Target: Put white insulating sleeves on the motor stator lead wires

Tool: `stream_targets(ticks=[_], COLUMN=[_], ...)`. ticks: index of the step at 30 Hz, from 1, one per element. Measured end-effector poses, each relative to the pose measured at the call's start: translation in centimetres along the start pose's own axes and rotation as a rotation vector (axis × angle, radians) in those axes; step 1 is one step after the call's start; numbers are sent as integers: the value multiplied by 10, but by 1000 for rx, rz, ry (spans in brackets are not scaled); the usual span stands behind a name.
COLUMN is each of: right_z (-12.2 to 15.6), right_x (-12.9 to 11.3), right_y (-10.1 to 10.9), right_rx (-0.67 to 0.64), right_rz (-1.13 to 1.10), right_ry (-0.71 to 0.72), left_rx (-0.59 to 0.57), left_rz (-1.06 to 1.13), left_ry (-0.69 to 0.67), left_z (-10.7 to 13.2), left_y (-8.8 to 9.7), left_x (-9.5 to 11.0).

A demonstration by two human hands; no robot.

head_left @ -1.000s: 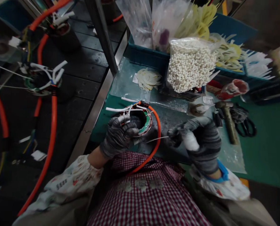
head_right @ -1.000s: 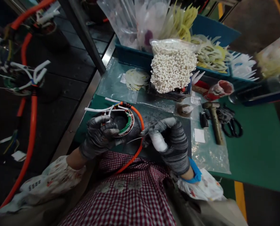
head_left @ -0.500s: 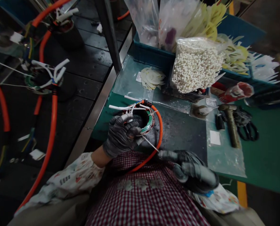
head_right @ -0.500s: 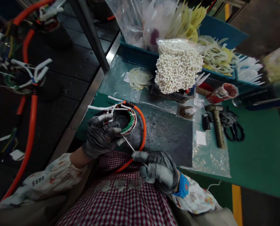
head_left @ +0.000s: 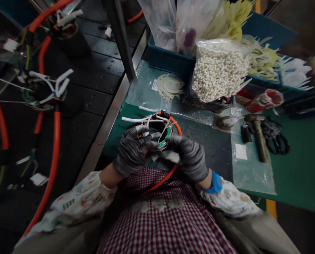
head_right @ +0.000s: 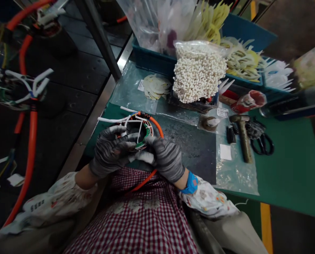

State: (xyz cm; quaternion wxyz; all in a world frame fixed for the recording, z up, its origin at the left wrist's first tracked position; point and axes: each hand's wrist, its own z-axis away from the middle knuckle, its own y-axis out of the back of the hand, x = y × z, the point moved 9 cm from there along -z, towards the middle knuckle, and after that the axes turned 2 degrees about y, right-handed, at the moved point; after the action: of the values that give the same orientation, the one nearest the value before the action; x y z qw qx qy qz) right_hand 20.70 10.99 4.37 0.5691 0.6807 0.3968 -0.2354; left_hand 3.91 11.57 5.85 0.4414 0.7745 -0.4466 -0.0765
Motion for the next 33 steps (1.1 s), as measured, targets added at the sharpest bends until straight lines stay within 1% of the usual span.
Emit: stream_targets(ticks=[2,4,5,7,10,12,13,16,19,21,24,26,28,30,31,33], right_z=[-13,-25,-29,-37,-42,-42,-42,-43,-44,-43,-37,-29,-19,-9,-6,-2], right_x=[-3,-7,-7,-6,-3,-3,-2,3,4,2,-1,-4,-1,9,15,22], right_y=[-2,-7,-8,-7,-8,-10,-10,-4,-2,-3,-4,-8,-17,-28,-29,-25], right_rx=[-17,-78,-99,-121,-216,-300,-313,-262,-214,-207,-195,-234,-325,-418,-423,-374], right_rz=[87,84,25,-170,-466,-541,-541,-507,-487,-470,-457,-443,-396,-360,-368,-417], right_ry=[36,59,55,17,-36,-41,-36,-22,-11,-5,39,127,183,150,114,77], left_rx=[-1,-17,-33,-65,-36,-42,-57,-94,-76,-63,-56,-26,23,60,72,89], left_rz=[43,62,62,46,2,-1,0,6,24,22,-33,-64,-56,-25,-12,16], left_ry=[22,51,75,110,113,95,91,95,99,103,97,39,-18,-30,-21,-2], left_z=[-1,0,1,3,7,7,7,6,6,7,7,5,2,0,-1,-1], left_y=[0,-2,-5,-10,-10,-11,-12,-14,-13,-12,-12,-10,-6,-3,-2,0], left_x=[-3,-6,-9,-13,-14,-13,-13,-15,-16,-16,-15,-10,-5,-3,-3,-4])
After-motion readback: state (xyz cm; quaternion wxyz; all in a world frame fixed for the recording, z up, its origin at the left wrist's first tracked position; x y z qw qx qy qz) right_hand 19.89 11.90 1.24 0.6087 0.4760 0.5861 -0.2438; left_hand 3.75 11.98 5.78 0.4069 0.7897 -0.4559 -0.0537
